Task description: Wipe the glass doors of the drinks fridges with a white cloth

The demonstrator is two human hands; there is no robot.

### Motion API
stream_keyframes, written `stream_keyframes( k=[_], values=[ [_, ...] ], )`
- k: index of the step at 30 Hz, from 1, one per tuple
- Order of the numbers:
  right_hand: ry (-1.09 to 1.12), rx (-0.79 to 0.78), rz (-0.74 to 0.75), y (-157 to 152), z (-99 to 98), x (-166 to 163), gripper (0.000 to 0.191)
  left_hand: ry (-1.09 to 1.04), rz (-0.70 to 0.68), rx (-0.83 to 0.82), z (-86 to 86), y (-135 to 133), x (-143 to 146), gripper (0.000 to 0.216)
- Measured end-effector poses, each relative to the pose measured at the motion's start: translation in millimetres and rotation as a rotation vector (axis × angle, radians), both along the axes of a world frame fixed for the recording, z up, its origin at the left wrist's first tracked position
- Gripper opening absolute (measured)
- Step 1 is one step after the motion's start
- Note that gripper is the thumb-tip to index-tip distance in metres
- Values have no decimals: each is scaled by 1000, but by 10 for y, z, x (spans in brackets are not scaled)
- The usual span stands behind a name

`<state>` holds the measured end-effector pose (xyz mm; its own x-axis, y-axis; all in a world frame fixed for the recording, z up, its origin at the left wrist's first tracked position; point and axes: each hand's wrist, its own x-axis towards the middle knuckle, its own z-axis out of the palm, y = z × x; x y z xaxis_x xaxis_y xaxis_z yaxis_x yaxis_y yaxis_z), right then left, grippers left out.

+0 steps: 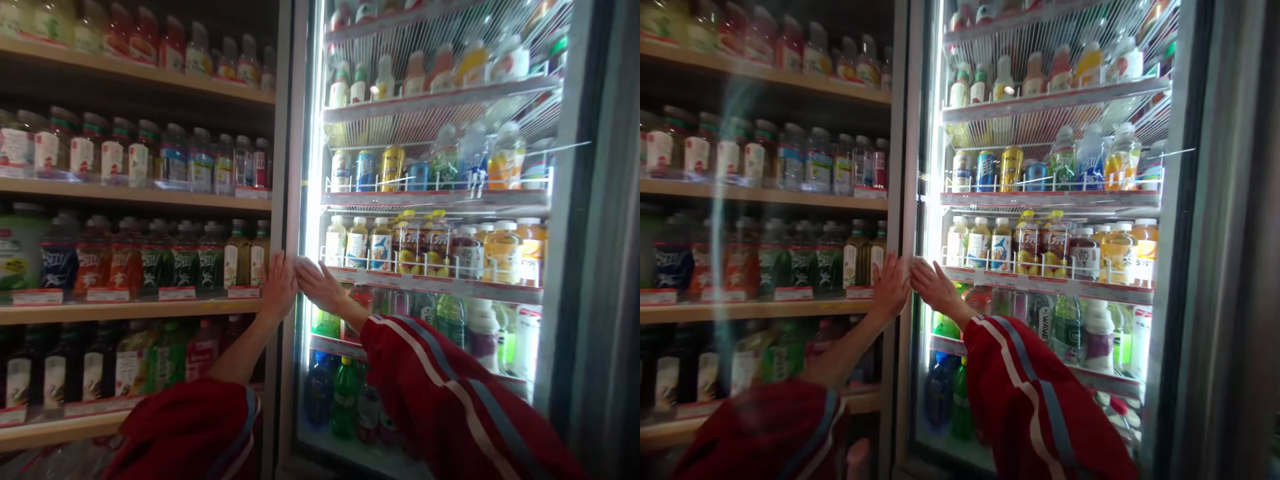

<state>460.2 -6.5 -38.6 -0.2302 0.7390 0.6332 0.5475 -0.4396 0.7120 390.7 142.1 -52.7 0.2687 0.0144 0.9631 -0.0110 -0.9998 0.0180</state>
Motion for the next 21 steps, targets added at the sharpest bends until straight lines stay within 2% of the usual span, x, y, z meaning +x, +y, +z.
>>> stream_keyframes(
  k=[2,6,8,13,15,17,21],
  values=[
    [4,26,4,19,78,-2,36,-6,8,0,-24,33,-8,51],
    [54,183,-33,58,298,8,39,1,27,16,-71,68,-25,52],
    [52,186,-32,55,258,13,39,0,28,35,-121,69,-42,52],
    [26,73,-17,-74,-211,-18,38,6,17,72,-351,50,-92,52],
    [9,48,-21,-160,-308,-39,36,37,16,83,-442,24,-101,53],
    [-18,67,-35,-247,-272,-54,34,69,17,87,-502,-16,-101,54],
    [-29,231,-89,-397,-31,-47,38,92,17,90,-519,-134,-98,57]
  ],
)
